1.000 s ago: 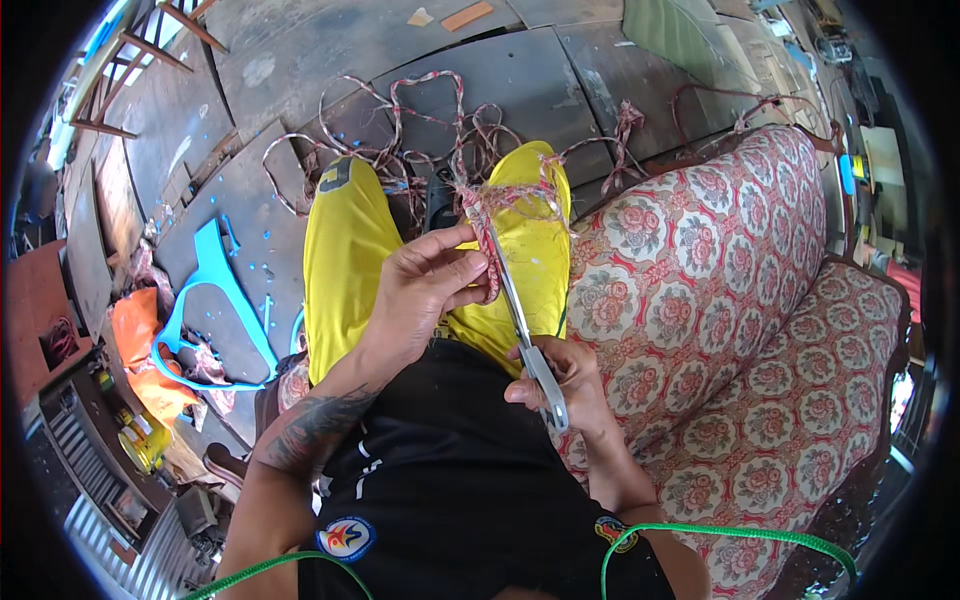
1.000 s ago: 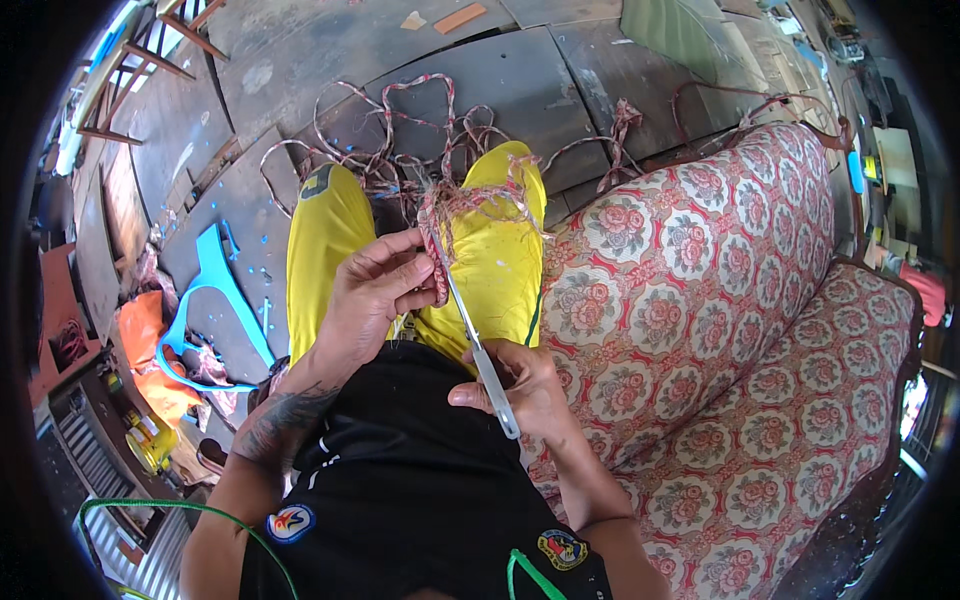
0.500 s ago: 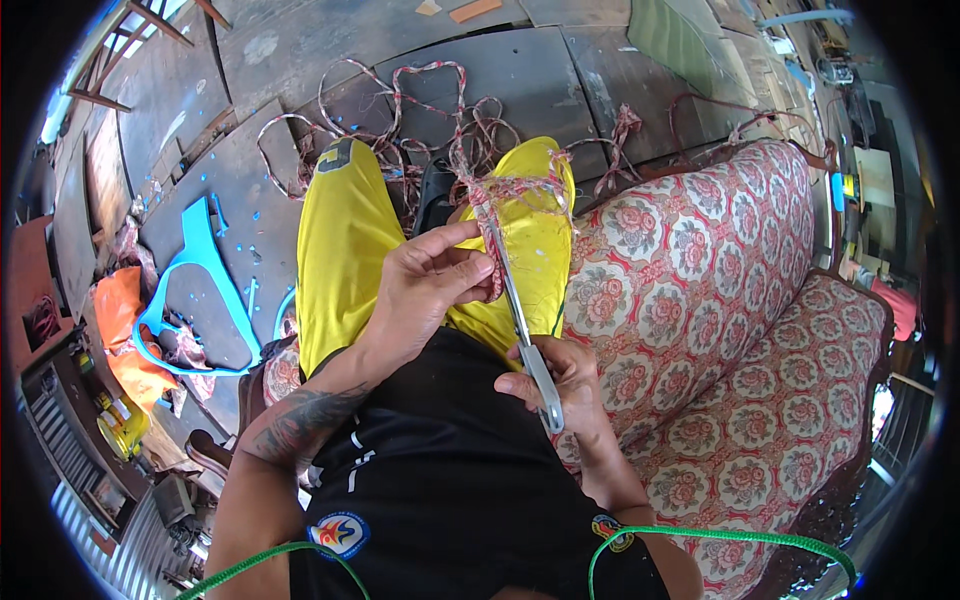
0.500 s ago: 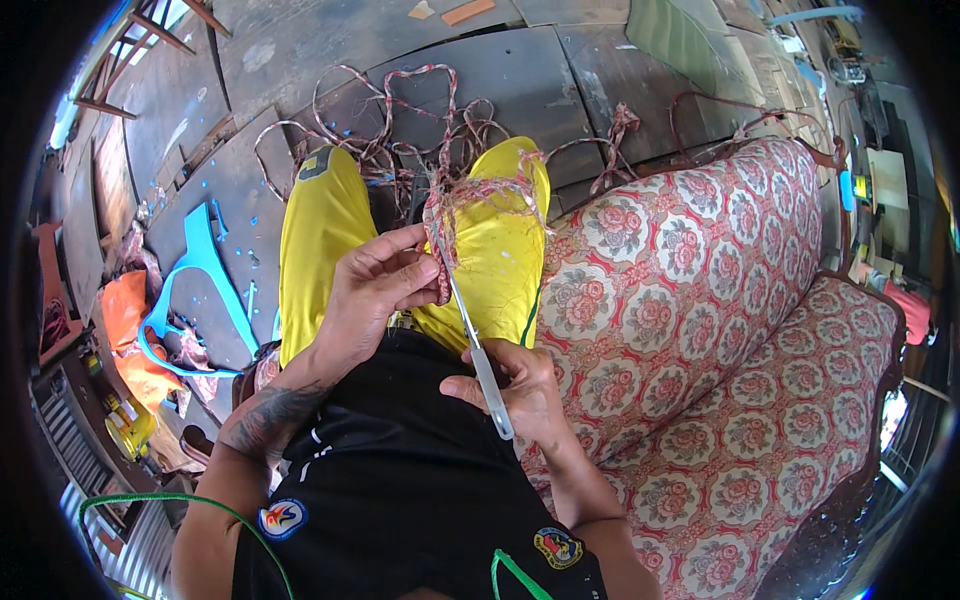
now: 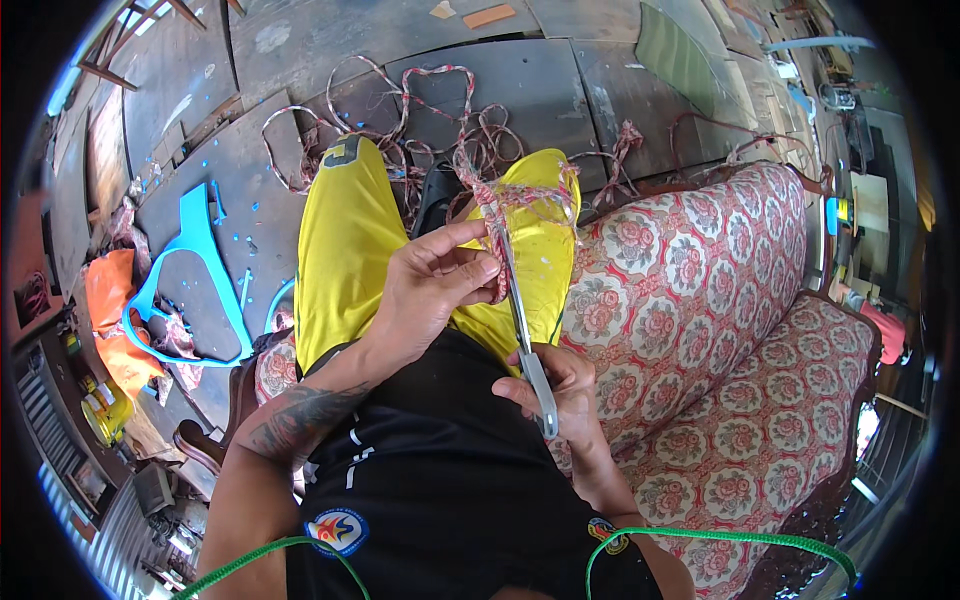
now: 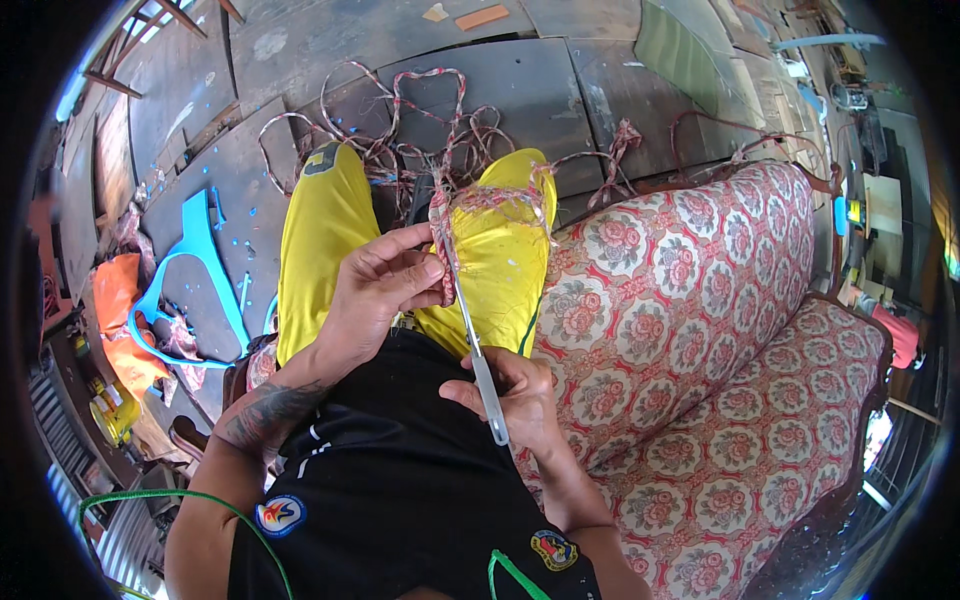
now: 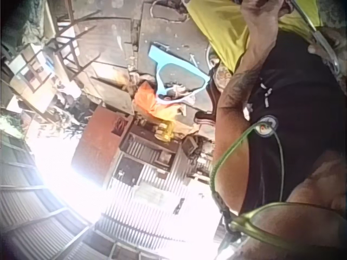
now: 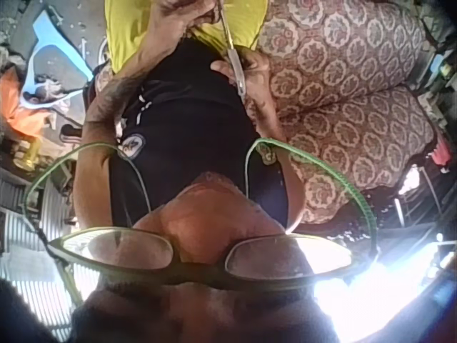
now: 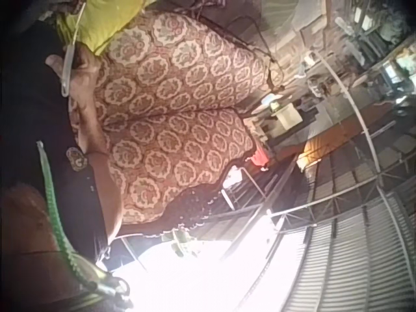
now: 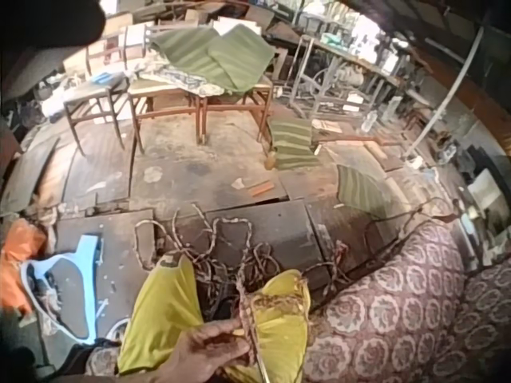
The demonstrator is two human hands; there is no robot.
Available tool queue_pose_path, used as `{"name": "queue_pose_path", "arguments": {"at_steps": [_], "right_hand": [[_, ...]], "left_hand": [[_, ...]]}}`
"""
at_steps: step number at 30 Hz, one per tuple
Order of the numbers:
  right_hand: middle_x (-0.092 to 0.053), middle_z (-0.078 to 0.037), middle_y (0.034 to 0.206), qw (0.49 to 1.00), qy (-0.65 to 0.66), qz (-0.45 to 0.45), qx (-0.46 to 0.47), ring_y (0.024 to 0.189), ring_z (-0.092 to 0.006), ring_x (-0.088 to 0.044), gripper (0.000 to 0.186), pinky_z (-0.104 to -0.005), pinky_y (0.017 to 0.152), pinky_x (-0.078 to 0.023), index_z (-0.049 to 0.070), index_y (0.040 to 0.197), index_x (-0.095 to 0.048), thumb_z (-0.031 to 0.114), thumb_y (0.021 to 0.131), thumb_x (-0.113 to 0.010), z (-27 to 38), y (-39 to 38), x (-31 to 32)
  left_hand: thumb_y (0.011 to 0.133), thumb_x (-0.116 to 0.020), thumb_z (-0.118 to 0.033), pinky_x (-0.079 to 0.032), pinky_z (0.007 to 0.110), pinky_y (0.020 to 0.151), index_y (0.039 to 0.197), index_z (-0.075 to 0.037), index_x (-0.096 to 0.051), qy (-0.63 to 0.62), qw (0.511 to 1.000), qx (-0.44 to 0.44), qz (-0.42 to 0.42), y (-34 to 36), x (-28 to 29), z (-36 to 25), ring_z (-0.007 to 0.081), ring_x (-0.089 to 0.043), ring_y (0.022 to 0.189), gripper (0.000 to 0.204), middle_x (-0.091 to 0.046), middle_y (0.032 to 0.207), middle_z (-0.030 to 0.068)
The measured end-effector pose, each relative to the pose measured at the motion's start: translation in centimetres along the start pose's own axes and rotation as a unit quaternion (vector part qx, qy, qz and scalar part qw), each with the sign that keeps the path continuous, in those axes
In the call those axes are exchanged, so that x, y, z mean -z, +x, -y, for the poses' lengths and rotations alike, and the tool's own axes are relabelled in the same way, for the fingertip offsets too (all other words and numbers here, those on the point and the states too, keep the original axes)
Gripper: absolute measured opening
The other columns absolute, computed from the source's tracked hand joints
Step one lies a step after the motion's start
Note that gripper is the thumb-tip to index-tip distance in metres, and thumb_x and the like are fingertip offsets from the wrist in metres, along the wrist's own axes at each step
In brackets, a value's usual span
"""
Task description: Cutting strips of patterned fabric or cording from a roll using scissors.
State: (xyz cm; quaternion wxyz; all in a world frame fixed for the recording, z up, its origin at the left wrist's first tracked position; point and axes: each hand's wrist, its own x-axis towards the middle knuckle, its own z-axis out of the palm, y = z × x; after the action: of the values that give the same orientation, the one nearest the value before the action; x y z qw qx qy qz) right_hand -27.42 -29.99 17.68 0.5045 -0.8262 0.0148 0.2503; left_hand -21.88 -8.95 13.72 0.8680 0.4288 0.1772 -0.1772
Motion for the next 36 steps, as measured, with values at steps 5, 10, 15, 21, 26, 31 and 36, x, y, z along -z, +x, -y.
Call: {"name": "queue_pose_path", "arguments": {"at_steps": [5, 10, 15, 21, 26, 31, 36], "right_hand": [[-0.067, -0.005, 0.064, 1.000, 0.016, -0.011, -0.001, 0.052, -0.0104, -0.061, 0.040, -0.0254, 0.051, -0.047, 0.001, 0.085, -0.071, 0.029, 0.070, -0.094, 0.1, 0.0, -0.2], [-0.068, -0.005, 0.064, 0.999, -0.014, -0.019, 0.023, 0.051, -0.0112, -0.062, 0.040, -0.0258, 0.051, -0.048, 0.001, 0.084, -0.071, 0.030, 0.069, -0.094, 0.0, 0.0, -0.2], [-0.067, -0.005, 0.063, 0.999, -0.016, -0.029, 0.023, 0.050, -0.0133, -0.063, 0.040, -0.0267, 0.051, -0.049, 0.001, 0.083, -0.071, 0.031, 0.069, -0.094, 0.0, -0.1, -0.4], [-0.067, -0.008, 0.063, 0.985, -0.111, -0.041, 0.126, 0.052, -0.0177, -0.066, 0.040, -0.0281, 0.051, -0.050, 0.000, 0.082, -0.071, 0.031, 0.070, -0.093, 0.1, 0.0, 0.8], [-0.068, -0.009, 0.065, 0.989, -0.111, -0.023, 0.094, 0.054, -0.0200, -0.067, 0.043, -0.0294, 0.053, -0.051, -0.001, 0.084, -0.070, 0.032, 0.070, -0.093, 0.0, -0.5, 1.1], [-0.068, -0.009, 0.066, 0.997, -0.061, -0.008, 0.056, 0.055, -0.0178, -0.067, 0.045, -0.0295, 0.053, -0.051, -0.002, 0.087, -0.070, 0.032, 0.069, -0.094, -0.3, -0.8, 0.9], [-0.068, -0.007, 0.067, 1.000, 0.015, 0.010, -0.019, 0.058, -0.0118, -0.064, 0.048, -0.0275, 0.055, -0.049, -0.001, 0.093, -0.071, 0.032, 0.069, -0.094, -0.3, -0.9, 0.8]], "left_hand": [[0.096, -0.066, -0.009, -0.061, 0.033, 0.084, 0.134, -0.005, -0.060, -0.017, 1.000, -0.006, 0.006, 0.0, 0.0, 0.1, 0.0162, -0.071, 0.090, 0.039, -0.072, 0.101, 0.0078], [0.096, -0.066, -0.008, -0.061, 0.034, 0.084, 0.134, -0.005, -0.060, -0.014, 1.000, -0.005, -0.007, 0.1, 0.1, 0.2, 0.0165, -0.071, 0.090, 0.039, -0.072, 0.101, 0.0080], [0.096, -0.067, -0.009, -0.061, 0.034, 0.084, 0.135, -0.005, -0.060, -0.009, 1.000, -0.011, -0.009, -0.1, -0.2, 0.0, 0.0168, -0.071, 0.089, 0.039, -0.072, 0.100, 0.0079], [0.097, -0.068, -0.017, -0.061, 0.033, 0.081, 0.115, 0.000, -0.065, -0.037, 0.996, 0.065, -0.048, 0.3, -0.5, -1.2, 0.0170, -0.071, 0.086, 0.025, -0.072, 0.097, 0.0088], [0.097, -0.068, -0.022, -0.061, 0.033, 0.080, 0.104, -0.001, -0.065, 0.015, 0.996, 0.085, -0.026, 0.6, -0.5, -1.3, 0.0158, -0.071, 0.083, 0.022, -0.071, 0.093, 0.0077], [0.097, -0.068, -0.025, -0.060, 0.032, 0.081, 0.104, -0.001, -0.065, 0.028, 0.997, 0.078, 0.007, 0.3, -0.4, -0.4, 0.0147, -0.070, 0.084, 0.025, -0.070, 0.092, 0.0069], [0.098, -0.067, -0.027, -0.060, 0.032, 0.081, 0.104, 0.000, -0.065, 0.032, 0.996, 0.071, 0.042, 0.1, -0.3, 0.3, 0.0138, -0.069, 0.085, 0.028, -0.069, 0.092, 0.0057]]}}
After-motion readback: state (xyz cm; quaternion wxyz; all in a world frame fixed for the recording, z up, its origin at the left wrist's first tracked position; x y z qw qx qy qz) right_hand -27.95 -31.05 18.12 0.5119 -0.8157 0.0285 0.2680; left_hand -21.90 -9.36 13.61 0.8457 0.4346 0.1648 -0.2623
